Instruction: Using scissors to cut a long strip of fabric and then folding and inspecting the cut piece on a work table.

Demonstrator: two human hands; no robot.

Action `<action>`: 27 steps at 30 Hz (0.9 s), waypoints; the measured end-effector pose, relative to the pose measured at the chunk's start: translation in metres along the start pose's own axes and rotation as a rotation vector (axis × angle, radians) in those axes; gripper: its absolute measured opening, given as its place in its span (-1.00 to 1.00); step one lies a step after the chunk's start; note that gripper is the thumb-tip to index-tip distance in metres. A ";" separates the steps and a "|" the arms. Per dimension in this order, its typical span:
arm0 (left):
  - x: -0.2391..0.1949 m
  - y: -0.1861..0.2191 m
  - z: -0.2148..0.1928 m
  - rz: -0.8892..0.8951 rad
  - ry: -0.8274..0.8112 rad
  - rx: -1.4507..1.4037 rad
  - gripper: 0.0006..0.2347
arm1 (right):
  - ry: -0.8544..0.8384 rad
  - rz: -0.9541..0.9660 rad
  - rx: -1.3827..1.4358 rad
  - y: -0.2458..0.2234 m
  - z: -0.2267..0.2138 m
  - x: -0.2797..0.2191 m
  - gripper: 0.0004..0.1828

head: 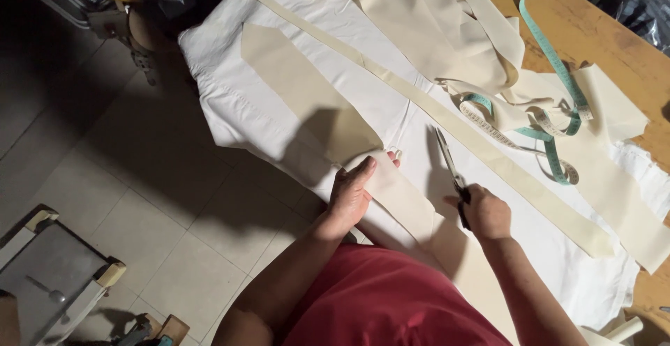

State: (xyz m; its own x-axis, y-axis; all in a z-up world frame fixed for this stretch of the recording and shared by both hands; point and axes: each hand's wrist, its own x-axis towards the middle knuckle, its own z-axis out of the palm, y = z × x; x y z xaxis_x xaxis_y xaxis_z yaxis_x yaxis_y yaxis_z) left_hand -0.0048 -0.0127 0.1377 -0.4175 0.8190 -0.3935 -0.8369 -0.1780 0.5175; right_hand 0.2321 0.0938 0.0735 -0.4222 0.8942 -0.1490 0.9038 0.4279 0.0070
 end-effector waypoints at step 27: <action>-0.022 -0.008 -0.028 0.119 -0.159 0.247 -0.80 | -0.295 0.260 0.108 -0.034 -0.066 0.016 -0.50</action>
State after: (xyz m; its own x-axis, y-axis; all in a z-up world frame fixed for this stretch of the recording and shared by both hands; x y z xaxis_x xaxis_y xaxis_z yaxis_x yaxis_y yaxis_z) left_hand 0.0009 -0.0448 0.1211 -0.4305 0.8790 -0.2049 -0.6662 -0.1563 0.7292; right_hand 0.1901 0.1026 0.1359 -0.1544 0.8878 -0.4335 0.9866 0.1621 -0.0193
